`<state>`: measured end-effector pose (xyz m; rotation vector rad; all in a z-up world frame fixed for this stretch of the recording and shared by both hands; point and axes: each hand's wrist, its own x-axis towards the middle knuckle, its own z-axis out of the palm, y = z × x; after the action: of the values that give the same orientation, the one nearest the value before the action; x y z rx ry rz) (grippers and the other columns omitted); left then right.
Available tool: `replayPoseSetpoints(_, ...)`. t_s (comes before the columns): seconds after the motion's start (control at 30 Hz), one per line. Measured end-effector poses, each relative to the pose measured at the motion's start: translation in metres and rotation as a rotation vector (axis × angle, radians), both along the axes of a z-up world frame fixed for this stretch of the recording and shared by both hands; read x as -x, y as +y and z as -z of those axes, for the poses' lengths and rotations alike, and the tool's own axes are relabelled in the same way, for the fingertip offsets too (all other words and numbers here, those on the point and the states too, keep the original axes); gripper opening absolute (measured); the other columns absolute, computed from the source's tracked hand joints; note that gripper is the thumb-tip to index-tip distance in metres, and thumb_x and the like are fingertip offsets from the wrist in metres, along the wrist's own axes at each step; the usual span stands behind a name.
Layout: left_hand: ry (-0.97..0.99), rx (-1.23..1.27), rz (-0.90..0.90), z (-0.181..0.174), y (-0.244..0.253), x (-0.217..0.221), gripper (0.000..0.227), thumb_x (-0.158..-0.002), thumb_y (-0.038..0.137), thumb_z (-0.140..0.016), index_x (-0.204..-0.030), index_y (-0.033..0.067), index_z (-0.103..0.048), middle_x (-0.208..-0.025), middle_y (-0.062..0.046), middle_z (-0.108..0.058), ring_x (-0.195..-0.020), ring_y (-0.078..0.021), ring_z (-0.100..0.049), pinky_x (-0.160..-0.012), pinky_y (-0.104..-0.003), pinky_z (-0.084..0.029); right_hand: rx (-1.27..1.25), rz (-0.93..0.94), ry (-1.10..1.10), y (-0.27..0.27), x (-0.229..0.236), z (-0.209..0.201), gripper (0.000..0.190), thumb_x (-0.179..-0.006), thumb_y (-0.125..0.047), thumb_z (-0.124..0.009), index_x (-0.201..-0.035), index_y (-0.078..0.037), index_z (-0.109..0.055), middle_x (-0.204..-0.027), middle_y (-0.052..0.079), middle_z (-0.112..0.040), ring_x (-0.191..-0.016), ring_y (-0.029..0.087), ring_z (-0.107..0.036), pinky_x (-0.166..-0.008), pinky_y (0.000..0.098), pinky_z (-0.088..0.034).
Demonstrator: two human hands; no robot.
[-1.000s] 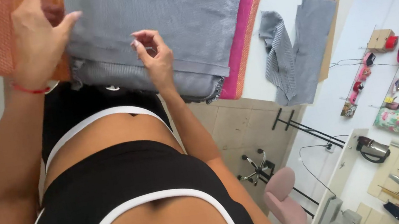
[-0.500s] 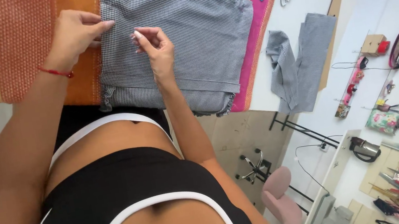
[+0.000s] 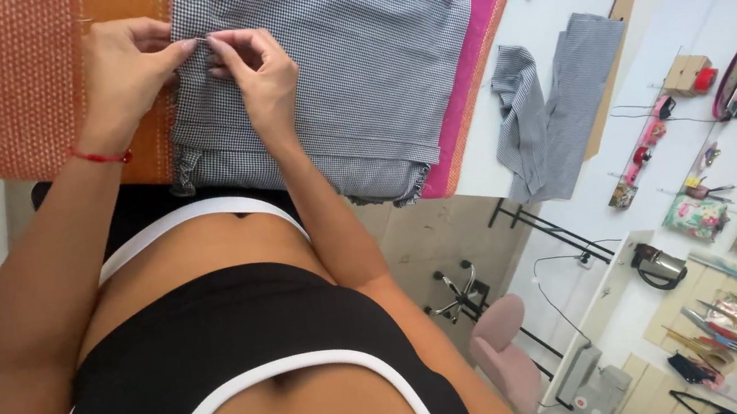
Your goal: Pinning two pieces of checkered fabric together along the edge in preparation for sewing
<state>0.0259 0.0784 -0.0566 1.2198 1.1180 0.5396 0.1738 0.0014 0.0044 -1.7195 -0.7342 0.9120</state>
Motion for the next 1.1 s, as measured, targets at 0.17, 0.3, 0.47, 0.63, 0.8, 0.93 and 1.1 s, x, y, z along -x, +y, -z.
replayPoseSetpoints(0.17, 0.022, -0.119, 0.028, 0.009, -0.003, 0.004, 0.025, -0.103, 0.019, -0.096, -0.116, 0.0016, -0.083, -0.102, -0.009, -0.083, -0.09, -0.0111, -0.079, -0.065, -0.024, -0.066, 0.022, -0.03, -0.123, 0.0, 0.0, 0.0, 0.011, -0.1, -0.009, -0.075, -0.107, -0.001, -0.077, -0.107, 0.011, -0.073, -0.084, 0.018, -0.082, -0.077, 0.0253, -0.074)
replayPoseSetpoints(0.3, 0.072, -0.204, 0.017, 0.016, -0.004, 0.004, 0.026, -0.1, 0.022, -0.1, -0.112, 0.0042, -0.086, -0.1, -0.008, -0.084, -0.092, -0.011, -0.081, -0.075, -0.023, -0.065, 0.028, -0.048, -0.139, 0.001, 0.001, 0.001, 0.01, -0.101, -0.008, -0.073, -0.106, 0.0, -0.076, -0.108, 0.012, -0.071, -0.085, 0.019, -0.08, -0.077, 0.0252, -0.075)
replayPoseSetpoints(0.47, 0.052, -0.178, 0.006, 0.015, -0.005, 0.005, 0.022, -0.101, 0.02, -0.1, -0.109, 0.0058, -0.085, -0.098, -0.006, -0.084, -0.089, -0.0078, -0.079, -0.068, -0.022, -0.064, -0.009, -0.081, -0.269, 0.002, 0.008, 0.002, 0.009, -0.103, -0.011, -0.07, -0.104, -0.003, -0.074, -0.106, 0.009, -0.067, -0.083, 0.017, -0.077, -0.072, 0.0244, -0.074)
replayPoseSetpoints(0.63, 0.011, -0.002, -0.001, 0.0, -0.003, 0.005, 0.025, -0.1, 0.021, -0.097, -0.113, 0.0053, -0.083, -0.099, -0.005, -0.083, -0.09, -0.0069, -0.079, -0.067, -0.021, -0.068, -0.018, -0.103, -0.378, 0.001, 0.008, 0.003, 0.007, -0.103, -0.013, -0.071, -0.103, -0.008, -0.076, -0.101, 0.004, -0.069, -0.086, 0.013, -0.071, -0.074, 0.0241, -0.067)
replayPoseSetpoints(0.8, 0.005, 0.149, -0.028, -0.007, 0.0, 0.004, 0.021, -0.101, 0.025, -0.095, -0.109, 0.011, -0.081, -0.097, 0.001, -0.081, -0.088, -0.0018, -0.077, -0.07, -0.018, -0.069, -0.034, -0.091, -0.193, -0.002, 0.003, -0.003, 0.008, -0.102, -0.009, -0.074, -0.108, -0.006, -0.078, -0.11, 0.008, -0.072, -0.093, 0.016, -0.078, -0.076, 0.0228, -0.075)
replayPoseSetpoints(0.93, 0.01, 0.138, 0.012, -0.023, 0.002, 0.004, 0.018, -0.106, 0.025, -0.091, -0.11, 0.0123, -0.079, -0.097, 0.002, -0.079, -0.088, -0.0027, -0.076, -0.069, -0.018, -0.067, -0.018, -0.087, -0.163, -0.003, -0.003, 0.004, 0.009, -0.101, -0.007, -0.074, -0.108, -0.004, -0.078, -0.11, 0.009, -0.072, -0.086, 0.018, -0.081, -0.074, 0.0232, -0.075)
replayPoseSetpoints(1.1, -0.029, 0.084, 0.056, -0.023, 0.003, 0.004, 0.036, -0.107, 0.024, -0.087, -0.134, 0.0024, -0.074, -0.107, -0.005, -0.081, -0.095, -0.0089, -0.077, -0.072, -0.022, -0.068, 0.026, -0.174, -0.289, 0.0, -0.005, 0.004, 0.009, -0.103, -0.01, -0.071, -0.11, -0.007, -0.076, -0.111, 0.007, -0.071, -0.087, 0.013, -0.078, -0.069, 0.0186, -0.074)
